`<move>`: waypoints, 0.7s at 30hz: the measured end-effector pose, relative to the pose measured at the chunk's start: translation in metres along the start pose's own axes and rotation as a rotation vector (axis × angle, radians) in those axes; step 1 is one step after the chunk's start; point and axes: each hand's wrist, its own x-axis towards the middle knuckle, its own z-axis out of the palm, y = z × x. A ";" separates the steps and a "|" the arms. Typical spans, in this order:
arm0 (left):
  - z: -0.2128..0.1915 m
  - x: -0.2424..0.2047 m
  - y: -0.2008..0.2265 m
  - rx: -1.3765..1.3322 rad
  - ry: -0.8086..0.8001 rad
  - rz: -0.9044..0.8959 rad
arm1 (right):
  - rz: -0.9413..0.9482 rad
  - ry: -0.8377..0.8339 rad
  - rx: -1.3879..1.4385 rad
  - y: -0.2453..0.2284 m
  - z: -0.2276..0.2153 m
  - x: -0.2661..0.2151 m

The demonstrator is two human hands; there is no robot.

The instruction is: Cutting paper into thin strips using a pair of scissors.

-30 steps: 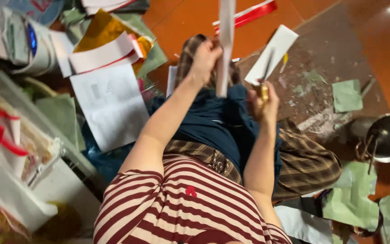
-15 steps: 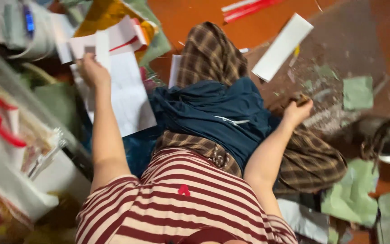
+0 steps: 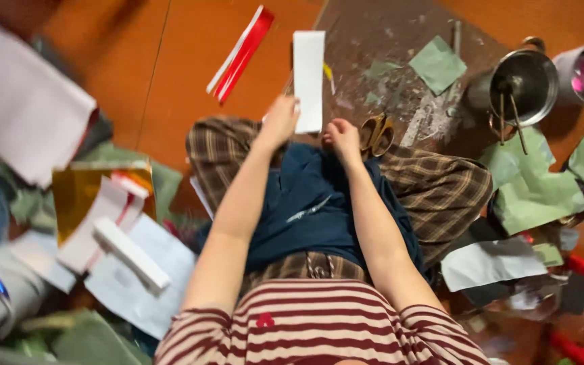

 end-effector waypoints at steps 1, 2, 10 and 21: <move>0.008 0.001 -0.008 0.001 -0.019 0.032 | -0.011 0.031 0.019 -0.014 0.011 0.002; 0.017 -0.004 -0.015 0.015 -0.164 -0.001 | 0.061 0.045 0.048 -0.026 0.019 0.000; 0.004 -0.001 -0.023 -0.059 -0.454 -0.230 | -0.156 0.242 -0.434 -0.024 0.075 0.022; -0.031 0.036 -0.024 -0.810 -0.146 -0.609 | 0.017 -0.406 -0.477 -0.130 -0.055 -0.018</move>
